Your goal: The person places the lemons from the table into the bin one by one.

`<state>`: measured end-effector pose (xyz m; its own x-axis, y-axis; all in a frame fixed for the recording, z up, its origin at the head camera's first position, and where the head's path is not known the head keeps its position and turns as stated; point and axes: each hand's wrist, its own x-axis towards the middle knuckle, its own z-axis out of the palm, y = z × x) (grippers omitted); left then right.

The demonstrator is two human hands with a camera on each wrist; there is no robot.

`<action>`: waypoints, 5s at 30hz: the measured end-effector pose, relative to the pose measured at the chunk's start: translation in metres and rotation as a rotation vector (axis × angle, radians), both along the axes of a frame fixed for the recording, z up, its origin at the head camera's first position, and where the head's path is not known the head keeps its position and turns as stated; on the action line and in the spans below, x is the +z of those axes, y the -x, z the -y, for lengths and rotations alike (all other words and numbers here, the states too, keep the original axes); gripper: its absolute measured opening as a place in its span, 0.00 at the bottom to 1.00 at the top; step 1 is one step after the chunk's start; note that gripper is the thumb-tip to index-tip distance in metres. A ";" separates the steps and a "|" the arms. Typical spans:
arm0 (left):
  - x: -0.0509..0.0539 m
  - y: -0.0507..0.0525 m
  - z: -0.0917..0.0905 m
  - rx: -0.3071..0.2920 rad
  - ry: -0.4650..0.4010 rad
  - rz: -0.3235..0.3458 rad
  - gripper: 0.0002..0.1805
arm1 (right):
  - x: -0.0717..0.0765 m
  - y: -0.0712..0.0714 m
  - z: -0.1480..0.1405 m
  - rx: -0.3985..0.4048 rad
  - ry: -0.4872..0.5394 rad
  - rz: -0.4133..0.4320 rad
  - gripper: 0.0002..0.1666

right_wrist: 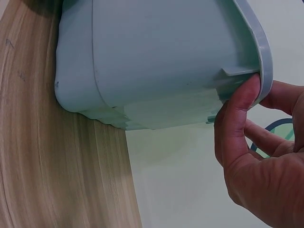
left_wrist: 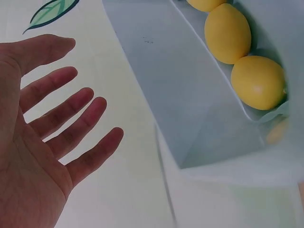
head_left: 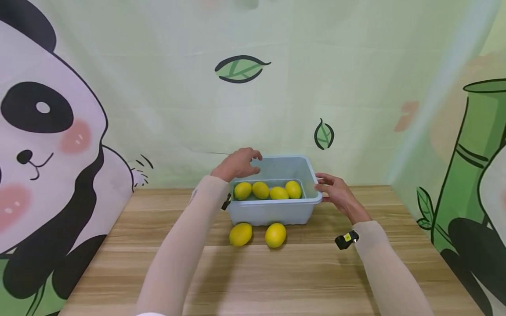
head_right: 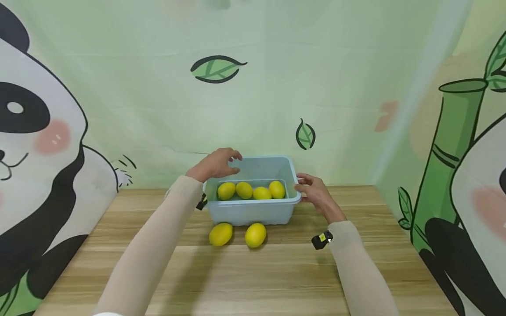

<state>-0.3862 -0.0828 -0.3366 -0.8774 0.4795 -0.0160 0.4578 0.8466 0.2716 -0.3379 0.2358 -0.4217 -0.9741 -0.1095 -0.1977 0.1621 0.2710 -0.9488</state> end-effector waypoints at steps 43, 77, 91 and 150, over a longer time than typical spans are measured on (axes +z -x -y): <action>-0.019 -0.104 0.031 -0.117 -0.099 -0.383 0.25 | 0.000 -0.002 0.000 0.016 0.000 -0.020 0.34; -0.086 -0.157 0.045 -0.178 -0.007 -0.362 0.23 | -0.002 -0.001 0.002 0.002 -0.016 -0.012 0.33; -0.120 -0.148 0.050 -0.148 0.045 -0.251 0.25 | 0.000 0.001 0.001 0.004 -0.010 -0.007 0.34; -0.147 -0.146 0.040 -0.183 0.186 -0.001 0.22 | -0.006 0.002 0.001 -0.011 0.006 0.001 0.34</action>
